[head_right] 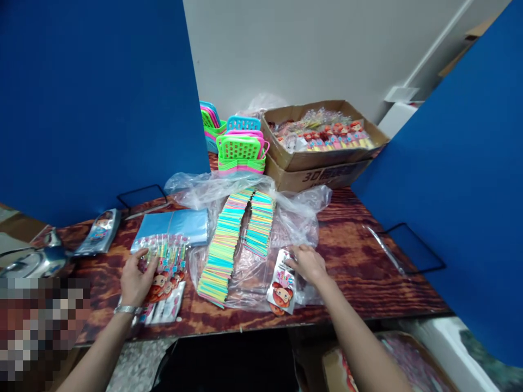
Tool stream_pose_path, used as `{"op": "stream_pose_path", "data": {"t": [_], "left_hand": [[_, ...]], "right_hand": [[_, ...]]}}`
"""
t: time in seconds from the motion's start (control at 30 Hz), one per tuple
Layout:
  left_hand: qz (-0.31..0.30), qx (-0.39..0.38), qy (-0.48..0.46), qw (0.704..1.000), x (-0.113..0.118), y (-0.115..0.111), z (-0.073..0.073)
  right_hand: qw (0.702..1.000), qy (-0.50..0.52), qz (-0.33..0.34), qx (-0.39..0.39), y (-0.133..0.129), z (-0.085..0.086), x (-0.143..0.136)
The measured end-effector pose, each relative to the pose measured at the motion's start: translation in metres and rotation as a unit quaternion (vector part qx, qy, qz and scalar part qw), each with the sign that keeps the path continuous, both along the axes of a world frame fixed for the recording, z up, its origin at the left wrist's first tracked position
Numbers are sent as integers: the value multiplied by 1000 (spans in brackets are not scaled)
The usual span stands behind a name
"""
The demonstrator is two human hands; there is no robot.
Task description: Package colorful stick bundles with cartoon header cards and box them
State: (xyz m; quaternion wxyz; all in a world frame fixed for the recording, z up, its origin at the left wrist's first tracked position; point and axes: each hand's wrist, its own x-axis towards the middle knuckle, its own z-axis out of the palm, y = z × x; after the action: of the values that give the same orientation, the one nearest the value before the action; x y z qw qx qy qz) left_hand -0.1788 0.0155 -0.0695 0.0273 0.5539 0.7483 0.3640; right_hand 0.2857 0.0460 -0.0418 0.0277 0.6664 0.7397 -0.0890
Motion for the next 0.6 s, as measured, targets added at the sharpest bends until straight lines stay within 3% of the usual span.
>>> {"op": "stream_pose_path", "data": {"t": [0.2, 0.3, 0.37, 0.47, 0.53, 0.6], "left_hand": [[-5, -14, 10, 1000, -1, -3, 11], [17, 51, 55, 997, 14, -7, 28], [9, 116, 71, 991, 38, -12, 41], [-103, 143, 27, 984, 91, -23, 57], [-227, 84, -55, 969, 131, -28, 61], [-321, 8, -149, 935, 168, -30, 59]], "right_hand": [[1000, 11, 14, 23, 7, -2, 1], [999, 8, 15, 44, 6, 1, 2], [998, 16, 21, 57, 4, 7, 2], [994, 56, 56, 77, -3, 25, -2], [986, 109, 88, 90, -8, 43, -9], [974, 168, 117, 101, -15, 61, -18]]}}
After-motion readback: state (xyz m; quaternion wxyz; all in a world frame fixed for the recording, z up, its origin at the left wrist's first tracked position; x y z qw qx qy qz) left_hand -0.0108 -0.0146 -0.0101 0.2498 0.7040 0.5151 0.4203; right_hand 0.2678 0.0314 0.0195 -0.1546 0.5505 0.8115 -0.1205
